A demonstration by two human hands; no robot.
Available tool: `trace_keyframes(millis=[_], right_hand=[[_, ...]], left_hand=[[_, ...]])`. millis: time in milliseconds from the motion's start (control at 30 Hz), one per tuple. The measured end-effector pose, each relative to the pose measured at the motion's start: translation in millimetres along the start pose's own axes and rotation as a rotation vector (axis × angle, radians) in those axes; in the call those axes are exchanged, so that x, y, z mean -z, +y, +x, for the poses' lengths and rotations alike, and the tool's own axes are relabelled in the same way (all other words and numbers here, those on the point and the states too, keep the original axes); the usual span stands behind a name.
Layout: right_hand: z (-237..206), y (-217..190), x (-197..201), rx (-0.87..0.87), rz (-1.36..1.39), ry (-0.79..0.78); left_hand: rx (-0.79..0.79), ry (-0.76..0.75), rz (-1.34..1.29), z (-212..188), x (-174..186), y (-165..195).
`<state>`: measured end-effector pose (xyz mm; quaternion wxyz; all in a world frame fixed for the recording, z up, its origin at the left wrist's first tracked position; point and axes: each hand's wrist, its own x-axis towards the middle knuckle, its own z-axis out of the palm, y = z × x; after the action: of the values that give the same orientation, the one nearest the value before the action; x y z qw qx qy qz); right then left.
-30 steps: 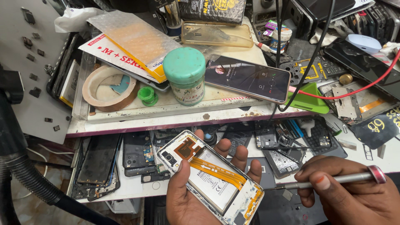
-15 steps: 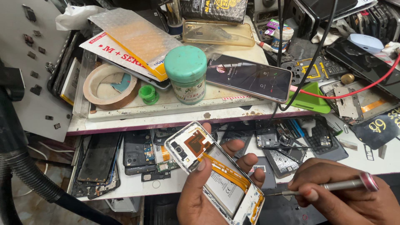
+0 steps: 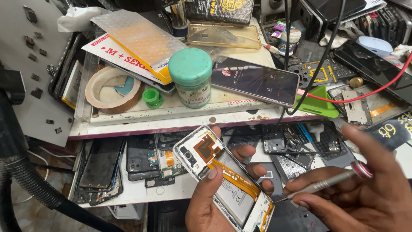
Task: The person holds a disassembled Samsung smartphone and uses a precision screwdriver to work on internal components. They repeatedly probe the battery connector and camera area while another phone on the bench rings and is answered. The person continues to manipulate the internal parts with the screwdriver throughout the clip.
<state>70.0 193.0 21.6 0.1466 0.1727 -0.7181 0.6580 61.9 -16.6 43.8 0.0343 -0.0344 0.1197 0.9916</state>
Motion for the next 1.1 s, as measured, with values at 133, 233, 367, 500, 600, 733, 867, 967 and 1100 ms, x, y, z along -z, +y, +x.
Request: trace_keyframes(millis=[133, 233, 367, 500, 600, 733, 867, 967, 1100], right_hand=[[1.4, -9.3, -10.3, 0.025, -0.191, 0.119], [2.9, -11.9, -10.4, -0.04, 0.014, 0.136], [3.3, -5.9, -3.8, -0.086, -0.203, 0.168], [-0.5, -0.4, 8.1, -0.193, -0.128, 0.139], [-1.1, 6.6, 8.9, -0.09, -0.177, 0.127], [-1.2, 6.8, 11.0, -0.201, 0.131, 0.05], [0.5, 7.7, 5.6, -0.112, -0.081, 0.119], [0.3, 5.0, 4.9, -0.182, 0.052, 0.088], [1.2, 5.0, 2.8, -0.172, -0.057, 0.066]], left_hand=[[-0.025, 0.035, -0.011, 0.3, 1.8, -2.6], [-0.029, -0.07, -0.061, 0.2, 4.2, -2.3], [-0.042, 0.022, -0.05, 0.9, 6.4, -3.4], [-0.042, -0.063, -0.07, 1.4, 7.8, -5.9], [-0.05, -0.051, -0.065, 2.2, 8.4, -8.7], [-0.066, -0.037, -0.06, 2.5, 8.4, -9.2], [-0.034, -0.008, -0.029, 2.2, 7.8, -7.4], [-0.067, 0.014, -0.036, 1.5, 7.4, -7.5], [-0.072, 0.008, -0.027, 2.9, 8.5, -7.6]])
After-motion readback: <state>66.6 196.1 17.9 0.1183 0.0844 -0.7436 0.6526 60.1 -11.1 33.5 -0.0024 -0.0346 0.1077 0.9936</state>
